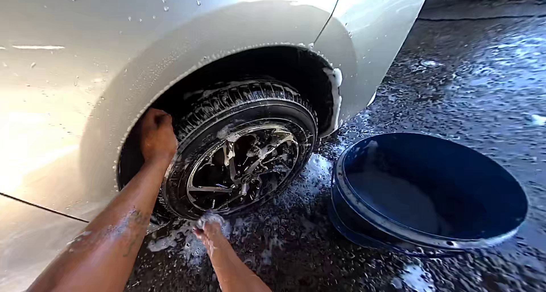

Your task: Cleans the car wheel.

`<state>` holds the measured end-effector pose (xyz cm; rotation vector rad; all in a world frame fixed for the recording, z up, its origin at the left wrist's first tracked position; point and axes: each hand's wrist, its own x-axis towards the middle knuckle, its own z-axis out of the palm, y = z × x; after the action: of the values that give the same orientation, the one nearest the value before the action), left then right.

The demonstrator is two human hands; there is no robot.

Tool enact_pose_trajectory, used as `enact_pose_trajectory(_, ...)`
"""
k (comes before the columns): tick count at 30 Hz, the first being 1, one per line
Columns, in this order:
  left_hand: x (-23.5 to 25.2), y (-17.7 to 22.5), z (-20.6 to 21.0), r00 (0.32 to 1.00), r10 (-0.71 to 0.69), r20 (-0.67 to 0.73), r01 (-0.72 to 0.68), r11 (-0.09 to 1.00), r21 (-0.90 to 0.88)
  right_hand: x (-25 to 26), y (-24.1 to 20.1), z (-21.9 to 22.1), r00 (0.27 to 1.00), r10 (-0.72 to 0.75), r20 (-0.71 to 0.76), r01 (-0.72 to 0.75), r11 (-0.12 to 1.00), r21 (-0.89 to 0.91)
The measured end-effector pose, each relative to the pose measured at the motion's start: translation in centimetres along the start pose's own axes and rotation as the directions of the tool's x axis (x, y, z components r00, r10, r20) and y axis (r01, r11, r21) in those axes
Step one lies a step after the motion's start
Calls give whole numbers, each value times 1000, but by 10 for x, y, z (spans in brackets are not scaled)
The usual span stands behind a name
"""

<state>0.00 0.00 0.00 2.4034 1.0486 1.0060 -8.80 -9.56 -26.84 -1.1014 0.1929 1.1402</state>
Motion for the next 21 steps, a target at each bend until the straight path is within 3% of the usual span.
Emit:
enact_pose_trajectory(2,3,-2,1,1000,4,-19,-4,1000,-7,-44,-56,24,973,-122,198,60,954,295)
enact_pose_trajectory(4,3,-5,1,1000,15,-27,-16,1000,-26,-79,-125,15,874,-370,315,236,890,390)
enact_pose_trajectory(6,1,-7,1,1000,9,-30,-10,1000,-29,-97,-190,-4,742,-661,110,590,723,359)
enact_pose_trajectory(8,2,-5,2,999,-14,-30,14,1000,-10,-91,-225,-15,470,-863,-185,882,465,77)
enact_pose_trajectory(9,3,-2,3,999,-30,-34,30,1000,1,-78,-223,-17,303,-922,-242,924,346,-160)
enact_pose_trajectory(10,1,-1,3,998,-46,-34,46,999,10,-61,-205,-18,175,-956,-237,870,262,-417)
enact_pose_trajectory(11,0,-2,3,998,-54,-34,54,998,17,-43,-174,-17,126,-973,-191,758,219,-615)
enact_pose_trajectory(12,-1,-4,2,998,-53,-33,54,998,17,-29,-137,-20,149,-978,-148,668,210,-714)
enact_pose_trajectory(15,1,-3,0,999,-27,-17,27,1000,-12,-12,-60,-38,475,-864,-169,645,472,-601)
enact_pose_trajectory(16,-1,-4,0,999,-31,-25,30,999,-16,-21,-54,-37,531,-832,-161,652,522,-549)
enact_pose_trajectory(17,-1,-4,1,999,-29,-29,28,999,-20,-34,-60,-30,516,-845,-137,684,503,-528)
enact_pose_trajectory(18,2,-2,1,999,-24,-30,23,999,-25,-48,-77,-18,455,-881,-131,712,449,-540)
enact_pose_trajectory(20,-1,-3,-1,999,-41,-15,41,999,-15,-68,-116,7,336,-932,-138,625,330,-707)
enact_pose_trajectory(21,-4,-3,-1,998,-57,-6,57,998,-10,-75,-137,15,354,-928,-113,553,306,-775)
